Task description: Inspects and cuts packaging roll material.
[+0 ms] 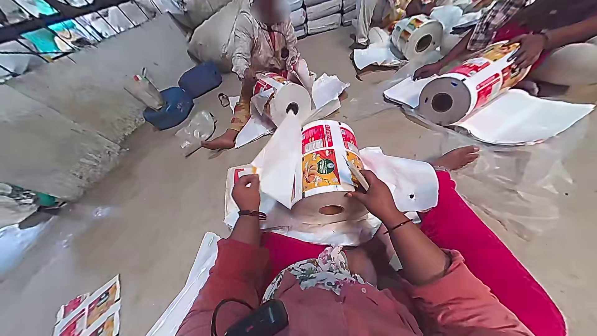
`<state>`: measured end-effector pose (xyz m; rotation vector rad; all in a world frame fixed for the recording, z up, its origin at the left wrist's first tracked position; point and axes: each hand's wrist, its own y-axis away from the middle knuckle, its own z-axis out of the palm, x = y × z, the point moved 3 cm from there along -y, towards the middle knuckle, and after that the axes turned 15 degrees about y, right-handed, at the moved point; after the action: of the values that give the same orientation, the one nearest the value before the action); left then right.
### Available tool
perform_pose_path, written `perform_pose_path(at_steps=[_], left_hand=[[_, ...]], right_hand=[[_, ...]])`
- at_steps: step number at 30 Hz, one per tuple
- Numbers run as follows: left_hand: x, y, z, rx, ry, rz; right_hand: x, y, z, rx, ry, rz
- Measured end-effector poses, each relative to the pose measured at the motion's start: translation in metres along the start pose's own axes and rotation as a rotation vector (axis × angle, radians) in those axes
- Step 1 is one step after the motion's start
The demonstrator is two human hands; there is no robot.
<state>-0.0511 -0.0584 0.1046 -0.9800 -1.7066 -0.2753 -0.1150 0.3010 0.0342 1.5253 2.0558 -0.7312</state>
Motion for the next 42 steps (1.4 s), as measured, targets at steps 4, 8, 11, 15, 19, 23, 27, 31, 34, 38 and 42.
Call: perform_pose_path(at_steps=[4, 8, 11, 15, 19, 23, 27, 31, 34, 38, 42], left_hand=[[-0.058, -0.020, -0.059, 0.207, -0.026, -0.264], [-0.159, -0.011, -0.092, 0.128, -0.324, -0.629], [-0.227, 0.009, -0.100, -0.018, -0.555, -0.786], [-0.213, 0.005, -0.111, 0.044, -0.646, -0.607], [-0.143, -0.005, -0.085, 0.230, -0.101, -0.377], [-0.071, 0.008, -0.038, -0.049, -0.129, 0.017], [0.011, 0.041, 0.018, -0.370, -0.090, 0.532], [0.056, 0.073, 0.083, -0.681, -0.127, 0.748], [0.064, 0.091, 0.114, -0.733, -0.311, 0.797], [0.075, 0.094, 0.118, -0.697, -0.406, 0.794], [0.087, 0.091, 0.117, -0.749, -0.487, 0.669]], right_hand=[[0.000, 0.001, 0.000, 0.018, 0.007, 0.000], [0.000, 0.006, 0.002, 0.051, 0.023, 0.027], [0.003, 0.009, -0.002, 0.073, 0.044, 0.040], [0.013, 0.014, -0.028, 0.082, 0.066, 0.048], [0.030, 0.012, -0.057, 0.169, -0.091, 0.184], [0.031, 0.018, -0.075, 0.226, -0.214, 0.246], [0.021, 0.038, -0.092, 0.206, -0.144, 0.138], [0.018, 0.067, -0.092, 0.159, -0.084, 0.105], [0.034, 0.082, -0.095, 0.209, -0.108, 0.177], [0.052, 0.089, -0.104, 0.281, -0.181, 0.283], [0.058, 0.083, -0.103, 0.284, -0.269, 0.293]])
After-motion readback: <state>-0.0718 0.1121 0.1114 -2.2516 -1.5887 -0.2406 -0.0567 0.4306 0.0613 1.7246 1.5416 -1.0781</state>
